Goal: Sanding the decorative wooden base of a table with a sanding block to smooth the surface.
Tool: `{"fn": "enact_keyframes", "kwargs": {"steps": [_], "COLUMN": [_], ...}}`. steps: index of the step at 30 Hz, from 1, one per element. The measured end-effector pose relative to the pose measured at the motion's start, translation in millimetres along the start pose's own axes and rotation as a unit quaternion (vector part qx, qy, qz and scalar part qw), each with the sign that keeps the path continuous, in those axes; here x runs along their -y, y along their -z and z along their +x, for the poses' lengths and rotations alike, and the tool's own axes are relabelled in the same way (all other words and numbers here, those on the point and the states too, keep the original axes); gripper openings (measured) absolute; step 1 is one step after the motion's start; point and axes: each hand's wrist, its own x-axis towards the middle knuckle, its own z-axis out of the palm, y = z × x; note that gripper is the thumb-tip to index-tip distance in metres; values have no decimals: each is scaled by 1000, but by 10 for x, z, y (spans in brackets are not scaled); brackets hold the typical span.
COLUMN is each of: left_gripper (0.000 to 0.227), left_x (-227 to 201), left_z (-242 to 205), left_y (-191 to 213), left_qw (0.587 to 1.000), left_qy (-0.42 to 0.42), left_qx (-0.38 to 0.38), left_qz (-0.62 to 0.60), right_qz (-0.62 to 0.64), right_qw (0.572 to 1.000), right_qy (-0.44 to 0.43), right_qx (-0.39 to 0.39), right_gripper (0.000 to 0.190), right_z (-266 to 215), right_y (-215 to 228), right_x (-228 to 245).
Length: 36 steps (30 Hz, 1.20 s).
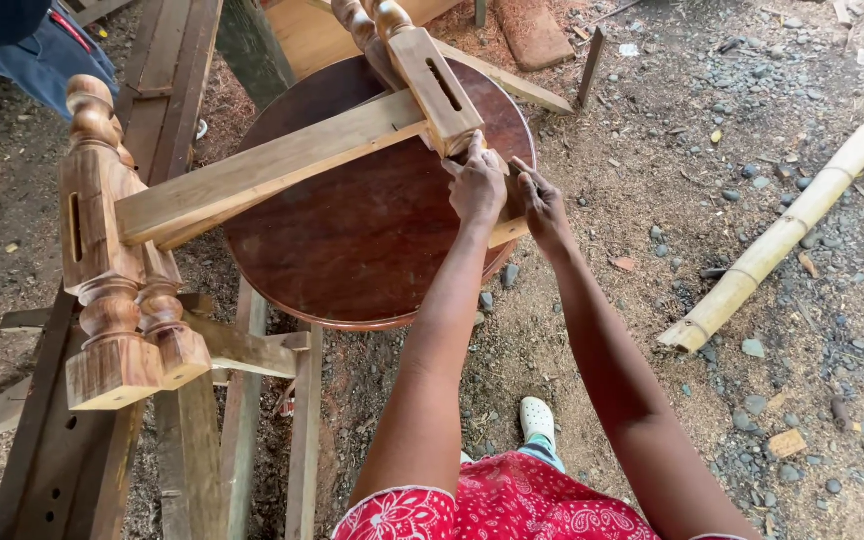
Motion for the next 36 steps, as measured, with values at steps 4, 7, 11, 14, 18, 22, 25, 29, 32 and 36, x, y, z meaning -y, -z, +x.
{"fn": "enact_keyframes", "kwargs": {"steps": [4, 7, 11, 14, 18, 22, 25, 29, 32, 36], "left_gripper": [52, 52, 52, 53, 53, 53, 52, 53, 53, 54], "left_x": [-23, 12, 48, -15, -2, -1, 8, 10, 41, 82], "left_z": [-2, 34, 65, 56, 48, 30, 34, 38, 66, 113], "left_y": [19, -50, -80, 4, -33, -17, -41, -48, -72, -143], "left_qw": [1000, 1000, 1000, 1000, 1000, 1000, 1000, 1000, 1000, 1000], "left_qy": [3, 10, 2, 13, 13, 3, 1, -1, -3, -11], "left_qx": [8, 1, -6, 14, 21, 17, 20, 13, 14, 13], "left_qz": [-14, -16, -3, -21, -17, -13, -14, -3, -6, -6], "right_qz": [-65, -141, -38, -62, -35, -46, -36, 2, -36, -48], "right_qw": [997, 988, 997, 997, 985, 999, 995, 997, 996, 985], "right_qy": [29, 57, 45, 23, -155, -6, 87, 49, 67, -141], "right_qx": [-16, -36, -53, -42, -64, -18, -27, -58, -46, -87], "right_gripper": [46, 48, 50, 52, 54, 50, 48, 48, 47, 51], "right_z": [-310, -535, -490, -258, -98, -375, -602, -599, -376, -254], "right_y": [98, 152, 117, 48, -39, 136, 201, 176, 132, -37], "right_x": [-145, -304, -301, -70, 93, -249, -381, -325, -199, 169]}}
